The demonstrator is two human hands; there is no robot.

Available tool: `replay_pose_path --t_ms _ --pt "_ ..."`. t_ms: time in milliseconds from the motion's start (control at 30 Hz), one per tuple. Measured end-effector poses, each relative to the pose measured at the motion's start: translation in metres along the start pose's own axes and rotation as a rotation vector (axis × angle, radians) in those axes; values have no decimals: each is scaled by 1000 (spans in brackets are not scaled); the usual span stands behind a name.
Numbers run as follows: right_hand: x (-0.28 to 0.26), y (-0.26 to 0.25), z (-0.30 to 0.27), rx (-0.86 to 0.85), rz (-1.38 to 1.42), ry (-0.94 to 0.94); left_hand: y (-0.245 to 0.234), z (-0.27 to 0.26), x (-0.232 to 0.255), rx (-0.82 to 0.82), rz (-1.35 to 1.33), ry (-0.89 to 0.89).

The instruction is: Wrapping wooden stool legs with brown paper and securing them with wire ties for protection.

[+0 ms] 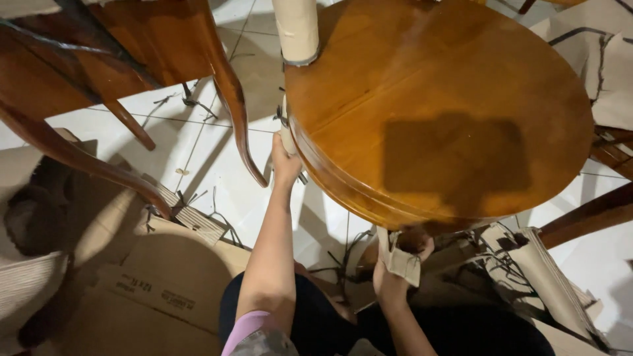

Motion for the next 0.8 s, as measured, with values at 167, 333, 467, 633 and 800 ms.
replay_pose_path --t_ms 167,333,467,633,800 --pt "15 126 -60 -136 -116 -123 3 11 -6 -17 33 67" --pt "0 68 -31 -53 37 -10 5 -8 29 -74 -65 -114" --pt "0 -14 5 169 1061 491 7 -56 108 -133 151 -90" --pt "3 -59 14 341 1378 656 -14 -90 89 -121 278 -102" --pt "15 -97 8 364 1178 354 0 -155 144 -167 -43 91"
Point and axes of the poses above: each hand's wrist, its own z-axis towards the middle knuckle, its own y-axis out of the palm, x = y × z, the point moved 5 cm from there along z, towards the middle knuckle, and after that the axes turned 8 degrees about -z, right-handed, at the moved point
